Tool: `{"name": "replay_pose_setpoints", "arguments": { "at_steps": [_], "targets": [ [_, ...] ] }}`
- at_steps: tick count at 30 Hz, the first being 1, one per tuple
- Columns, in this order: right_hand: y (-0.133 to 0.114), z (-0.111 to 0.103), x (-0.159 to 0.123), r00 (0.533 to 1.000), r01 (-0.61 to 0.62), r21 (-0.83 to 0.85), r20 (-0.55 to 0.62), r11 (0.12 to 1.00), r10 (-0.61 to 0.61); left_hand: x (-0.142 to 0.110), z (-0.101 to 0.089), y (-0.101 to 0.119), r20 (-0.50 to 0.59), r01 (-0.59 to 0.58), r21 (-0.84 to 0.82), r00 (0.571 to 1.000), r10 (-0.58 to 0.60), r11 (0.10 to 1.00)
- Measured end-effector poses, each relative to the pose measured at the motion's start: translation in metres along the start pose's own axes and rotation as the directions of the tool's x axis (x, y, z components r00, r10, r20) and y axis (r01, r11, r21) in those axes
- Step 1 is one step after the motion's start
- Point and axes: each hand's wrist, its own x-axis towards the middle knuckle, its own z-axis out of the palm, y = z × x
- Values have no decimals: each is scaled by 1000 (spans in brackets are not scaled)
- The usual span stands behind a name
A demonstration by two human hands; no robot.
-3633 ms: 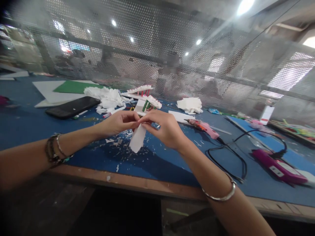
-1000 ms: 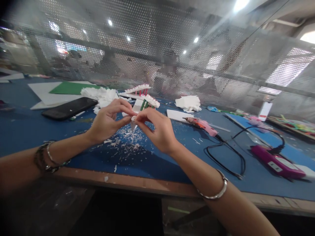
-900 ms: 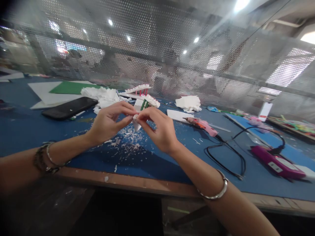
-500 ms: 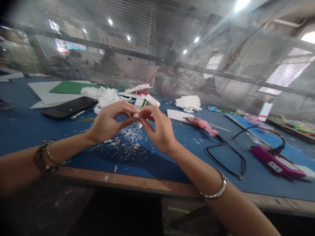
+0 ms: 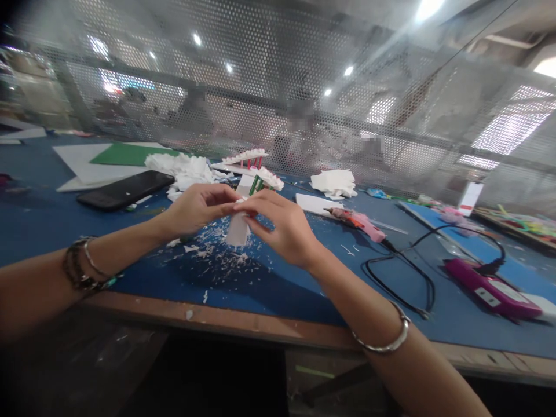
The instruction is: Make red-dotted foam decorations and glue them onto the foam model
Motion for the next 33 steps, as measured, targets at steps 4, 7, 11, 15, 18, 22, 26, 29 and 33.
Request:
{"name": "replay_pose_setpoints", "arguments": {
  "at_steps": [4, 7, 11, 15, 18, 22, 26, 29, 33],
  "targets": [
    [0, -2, 0, 998, 58, -98, 0, 994, -58, 0, 0, 1, 52, 58, -32, 997, -56, 998],
    [1, -1, -2, 992, 121, -125, -7, 985, -122, -1, 1, 1, 49, 78, -55, 996, -75, 995],
    [3, 0, -4, 984, 171, -149, -14, 974, -175, -2, 2, 0, 52, 88, -74, 995, -84, 993],
    [4, -1, -4, 987, 152, -140, -29, 978, -157, -3, 4, 1, 72, 110, -83, 992, -104, 991],
    [4, -4, -3, 992, 125, -125, 6, 984, -125, -3, 5, 2, 91, 138, -86, 987, -130, 987],
    [6, -6, -3, 991, 133, -124, 23, 983, -132, -4, 6, 4, 123, 165, -54, 980, -158, 985],
    [7, -5, -4, 984, 178, -128, 29, 976, -176, -4, 7, 3, 122, 153, -37, 982, -147, 988],
    [7, -5, -3, 982, 188, -129, 31, 974, -186, -4, 8, 2, 119, 108, -73, 988, -98, 991],
    [5, -3, -3, 989, 143, -114, -25, 983, -147, -5, 10, 2, 91, 83, -106, 993, -74, 991]
  ]
}}
